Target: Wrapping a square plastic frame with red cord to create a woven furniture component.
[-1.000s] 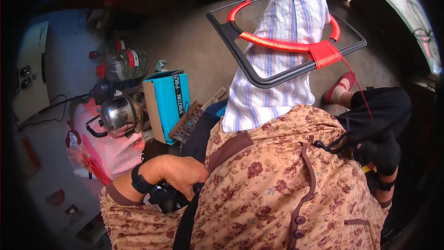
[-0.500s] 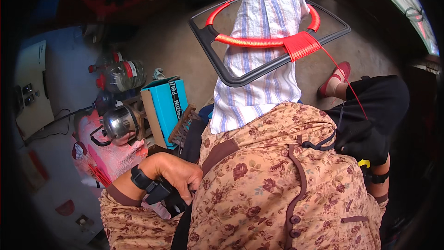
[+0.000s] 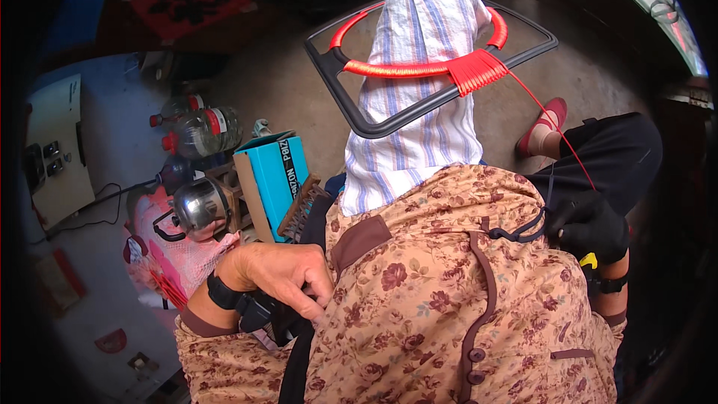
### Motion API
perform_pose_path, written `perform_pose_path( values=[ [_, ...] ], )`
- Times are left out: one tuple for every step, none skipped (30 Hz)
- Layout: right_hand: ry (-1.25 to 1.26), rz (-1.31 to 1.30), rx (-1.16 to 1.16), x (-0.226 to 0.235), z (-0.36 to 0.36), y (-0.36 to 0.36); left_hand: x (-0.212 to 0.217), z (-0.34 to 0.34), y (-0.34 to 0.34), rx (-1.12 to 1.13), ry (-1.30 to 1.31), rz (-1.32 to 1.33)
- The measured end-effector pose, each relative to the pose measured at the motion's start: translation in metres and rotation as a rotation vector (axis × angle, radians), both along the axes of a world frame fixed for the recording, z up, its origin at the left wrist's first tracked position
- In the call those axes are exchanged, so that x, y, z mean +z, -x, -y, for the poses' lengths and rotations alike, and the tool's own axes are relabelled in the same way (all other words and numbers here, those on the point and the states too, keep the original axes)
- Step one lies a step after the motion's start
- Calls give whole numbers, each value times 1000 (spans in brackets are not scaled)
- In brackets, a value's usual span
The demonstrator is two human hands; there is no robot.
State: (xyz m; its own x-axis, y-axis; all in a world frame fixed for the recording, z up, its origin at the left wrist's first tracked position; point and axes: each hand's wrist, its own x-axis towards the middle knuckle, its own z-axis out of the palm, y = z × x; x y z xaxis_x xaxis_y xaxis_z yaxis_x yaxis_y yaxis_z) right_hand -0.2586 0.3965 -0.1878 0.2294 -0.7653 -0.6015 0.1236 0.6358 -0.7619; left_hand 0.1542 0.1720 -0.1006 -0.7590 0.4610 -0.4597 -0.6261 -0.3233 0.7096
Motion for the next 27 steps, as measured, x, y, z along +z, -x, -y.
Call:
perform_pose_path(
  values=[
    [34, 15, 6, -1, 0, 1, 4, -2, 1, 28, 16, 6],
    [105, 55, 2, -1, 1, 2, 6, -2, 3, 57, 79, 15],
    [128, 69, 11, -1, 1, 3, 8, -2, 5, 65, 130, 24],
    [129, 110, -19, -1, 1, 2, 11, -2, 7, 80, 181, 41],
    [84, 127, -30, 0, 1, 1, 12, -3, 10, 115, 260, 109],
    [104, 190, -82, 2, 0, 0, 15, -3, 12, 155, 347, 181],
    [18, 101, -110, 5, 0, -3, 17, -4, 15, 187, 433, 248],
    [-6, 60, -176, 7, -1, -6, 17, -6, 19, 188, 581, 234],
    [-38, 21, -237, 10, -2, -10, 17, -7, 22, 169, 734, 180],
    [-35, -34, -249, 11, -3, -13, 16, -9, 26, 143, 878, 106],
    [-27, -71, -254, 13, -3, -17, 13, -12, 30, 120, 1019, 30],
    [-16, -108, -258, 14, -3, -20, 11, -15, 34, 151, 1120, -36],
    [1, -133, -257, 15, -3, -23, 8, -17, 39, 206, 1182, -63],
    [-15, -142, -268, 15, -3, -26, 4, -20, 43, 262, 1243, -88],
    [-24, -140, -274, 15, -4, -29, 0, -23, 47, 320, 1303, -114],
    [-38, -139, -306, 15, -4, -32, -3, -23, 51, 360, 1315, -117],
    [-20, -125, -343, 16, -5, -34, -4, -23, 53, 364, 1314, -109],
    [-7, -113, -410, 17, -5, -36, -5, -22, 55, 368, 1312, -102],
    [5, -77, -471, 18, -6, -37, -5, -20, 56, 364, 1314, -96],
    [-1, -239, -482, 21, -8, -38, -5, -18, 57, 329, 1265, -84],
    [-33, -349, -482, 26, -10, -36, -3, -14, 57, 358, 1128, -67],
    [-65, -438, -459, 31, -13, -33, 0, -10, 56, 355, 992, -42],
    [-99, -528, -439, 37, -16, -31, 1, -6, 56, 374, 861, -24],
    [-92, -620, -368, 42, -20, -29, 3, -3, 57, 372, 791, -25],
    [-66, -619, -218, 47, -25, -29, 1, -2, 59, 310, 827, -20],
    [-61, -629, -60, 52, -31, -30, -1, 0, 63, 284, 862, -49],
    [-110, -658, 120, 54, -38, -31, -6, 2, 69, 235, 897, -74]
  ],
)
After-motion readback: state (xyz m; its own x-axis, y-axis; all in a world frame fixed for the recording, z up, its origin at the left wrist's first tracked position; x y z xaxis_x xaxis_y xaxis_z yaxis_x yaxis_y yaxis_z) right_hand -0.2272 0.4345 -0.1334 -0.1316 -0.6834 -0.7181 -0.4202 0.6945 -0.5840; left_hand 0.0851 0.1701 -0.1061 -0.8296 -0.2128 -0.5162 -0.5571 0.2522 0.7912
